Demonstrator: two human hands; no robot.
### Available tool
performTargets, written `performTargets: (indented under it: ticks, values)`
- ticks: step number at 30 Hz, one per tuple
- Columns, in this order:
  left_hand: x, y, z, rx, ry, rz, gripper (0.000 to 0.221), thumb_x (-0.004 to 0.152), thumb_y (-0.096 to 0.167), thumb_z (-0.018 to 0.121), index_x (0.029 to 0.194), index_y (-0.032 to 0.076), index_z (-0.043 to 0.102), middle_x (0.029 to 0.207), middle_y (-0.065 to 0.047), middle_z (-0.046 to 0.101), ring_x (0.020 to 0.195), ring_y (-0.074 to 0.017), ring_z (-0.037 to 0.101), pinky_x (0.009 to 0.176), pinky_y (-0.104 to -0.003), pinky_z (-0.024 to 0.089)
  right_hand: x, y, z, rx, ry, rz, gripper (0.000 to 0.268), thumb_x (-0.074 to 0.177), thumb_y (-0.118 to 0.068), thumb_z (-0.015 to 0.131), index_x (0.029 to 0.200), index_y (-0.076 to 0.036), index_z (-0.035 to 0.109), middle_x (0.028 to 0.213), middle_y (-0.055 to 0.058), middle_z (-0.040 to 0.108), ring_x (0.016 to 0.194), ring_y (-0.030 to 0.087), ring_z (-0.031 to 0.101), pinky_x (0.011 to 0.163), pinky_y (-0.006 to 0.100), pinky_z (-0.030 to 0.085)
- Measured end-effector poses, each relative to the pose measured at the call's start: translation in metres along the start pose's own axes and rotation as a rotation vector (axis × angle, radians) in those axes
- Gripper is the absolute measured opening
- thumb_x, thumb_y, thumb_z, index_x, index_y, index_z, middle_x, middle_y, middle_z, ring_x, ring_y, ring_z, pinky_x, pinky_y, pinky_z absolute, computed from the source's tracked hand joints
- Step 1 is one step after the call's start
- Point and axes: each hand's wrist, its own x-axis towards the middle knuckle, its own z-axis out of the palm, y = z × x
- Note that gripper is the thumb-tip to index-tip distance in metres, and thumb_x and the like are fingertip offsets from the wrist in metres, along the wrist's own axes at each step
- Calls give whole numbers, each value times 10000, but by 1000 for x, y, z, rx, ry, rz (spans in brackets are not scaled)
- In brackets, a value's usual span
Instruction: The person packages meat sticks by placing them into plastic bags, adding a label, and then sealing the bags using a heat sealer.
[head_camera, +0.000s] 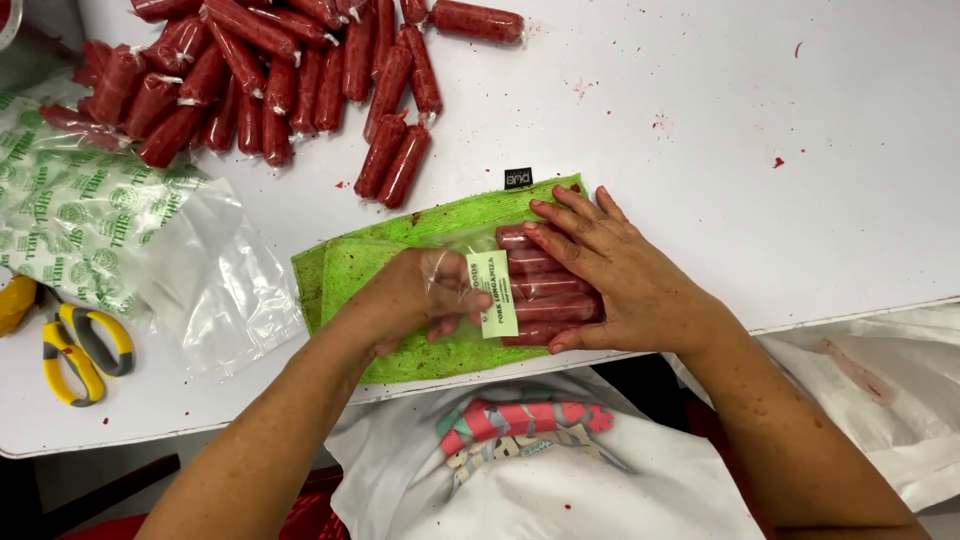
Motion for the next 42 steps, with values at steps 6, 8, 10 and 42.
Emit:
performTargets:
  ticks: [6,8,10,42]
  values:
    - [-8,36,36,418,156,-135,262,863,290,798,745,144,615,744,-48,720,698,-177,641,765,-373,569,2,-2,-2,23,-7,9,1164,763,-666,757,1601,-104,178,1667,170,217,1563,417,143,1254,619,78]
    - [-3,39,45,517,238,-198,308,838,309,838,710,166,597,790,-1,682,847,-152,664,917,-369,542,2,-5,-3,42,-21,27,1151,758,-671,752,1598,-106,203,1668,168,205,1565,401,127,1258,592,64]
    - [-12,50,56,481,243,-189,324,873,289,817,705,147,579,821,-13,666,788,-150,641,846,-331,569,1,-3,-2,45,-6,12,1151,758,-663,764,1600,-117,201,1672,167,197,1569,406,125,1264,596,71]
    - [-80,-41,30,400,641,1233,72,897,126,698,924,124,766,1281,-124,590,938,-240,618,785,-330,566,47,-11,-33,477,262,57,86,904,-199,753,877,-117,746,795,-16,609,767,199,631,802,338,536]
